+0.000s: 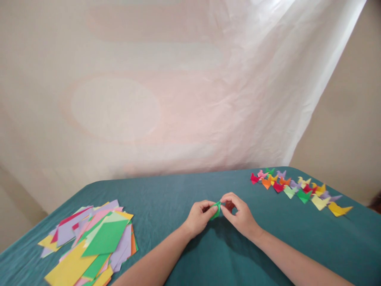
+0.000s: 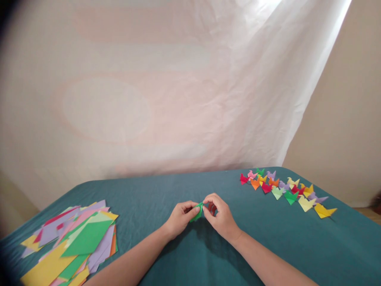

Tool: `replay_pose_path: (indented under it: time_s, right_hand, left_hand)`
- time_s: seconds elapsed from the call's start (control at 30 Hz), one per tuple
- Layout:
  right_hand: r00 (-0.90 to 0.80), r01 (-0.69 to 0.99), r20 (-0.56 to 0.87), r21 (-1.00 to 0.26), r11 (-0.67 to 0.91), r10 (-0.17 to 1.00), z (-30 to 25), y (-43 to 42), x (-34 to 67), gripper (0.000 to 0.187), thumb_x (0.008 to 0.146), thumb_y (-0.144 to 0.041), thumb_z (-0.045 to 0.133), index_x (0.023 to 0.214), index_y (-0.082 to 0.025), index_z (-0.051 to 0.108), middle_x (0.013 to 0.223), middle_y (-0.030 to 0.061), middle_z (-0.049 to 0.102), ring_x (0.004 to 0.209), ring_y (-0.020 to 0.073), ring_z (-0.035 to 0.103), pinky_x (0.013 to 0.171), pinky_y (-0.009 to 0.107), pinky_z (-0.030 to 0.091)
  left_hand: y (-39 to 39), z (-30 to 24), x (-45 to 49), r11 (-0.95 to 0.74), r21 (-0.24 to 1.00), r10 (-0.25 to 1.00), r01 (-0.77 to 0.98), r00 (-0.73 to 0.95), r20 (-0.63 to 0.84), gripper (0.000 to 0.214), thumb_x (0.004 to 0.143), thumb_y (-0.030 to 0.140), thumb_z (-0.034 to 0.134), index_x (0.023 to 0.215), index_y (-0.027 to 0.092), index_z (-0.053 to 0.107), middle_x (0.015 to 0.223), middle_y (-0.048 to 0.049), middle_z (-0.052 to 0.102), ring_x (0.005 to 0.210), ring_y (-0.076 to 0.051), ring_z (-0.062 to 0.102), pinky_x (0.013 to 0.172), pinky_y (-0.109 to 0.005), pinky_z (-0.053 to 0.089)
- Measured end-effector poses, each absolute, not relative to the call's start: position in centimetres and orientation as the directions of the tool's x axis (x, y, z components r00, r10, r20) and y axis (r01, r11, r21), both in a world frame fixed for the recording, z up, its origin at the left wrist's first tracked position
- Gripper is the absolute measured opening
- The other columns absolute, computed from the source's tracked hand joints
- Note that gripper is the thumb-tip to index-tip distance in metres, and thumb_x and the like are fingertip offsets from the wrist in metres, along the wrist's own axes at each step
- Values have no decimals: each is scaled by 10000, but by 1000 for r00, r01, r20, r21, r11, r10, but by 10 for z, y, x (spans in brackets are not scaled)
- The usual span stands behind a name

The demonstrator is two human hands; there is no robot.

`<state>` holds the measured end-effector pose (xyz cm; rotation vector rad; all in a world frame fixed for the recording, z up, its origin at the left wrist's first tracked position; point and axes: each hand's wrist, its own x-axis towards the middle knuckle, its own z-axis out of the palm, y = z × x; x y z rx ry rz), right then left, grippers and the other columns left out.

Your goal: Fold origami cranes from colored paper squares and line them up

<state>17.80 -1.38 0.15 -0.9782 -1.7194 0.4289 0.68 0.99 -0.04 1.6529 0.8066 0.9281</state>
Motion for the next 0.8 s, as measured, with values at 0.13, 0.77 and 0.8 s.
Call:
replay_pose_path:
  time_s: [0.13,0.77,0.8]
  right_hand:
    - [-169,423,611,-664,617,773,1,-13,181,66,786,-197,508,851,-203,519,858,38,558,627,120,531,584,245,482]
    - [-233,575,695,-466,673,680,3,-11,186,112,827,-209,484,831,-212,597,805,56,612,709,164,574,659,284,484]
    - [-232,578,700,-459,675,675,3,-11,186,115,829,-210,483,825,-212,598,796,54,612,706,164,574,659,284,482]
  left_hand:
    - [10,-1,7,-237,969,863,65,473,180,363,782,436,575,881,103,681,740,-45,603,657,-125,484,626,-224,390]
    - [14,-6,8,-212,972,882,102,448,146,396,753,467,591,863,96,679,662,-25,575,593,-108,453,562,-212,360]
    - [14,-6,8,-209,972,884,103,446,143,397,751,468,593,860,96,678,654,-22,571,585,-105,448,557,-211,356]
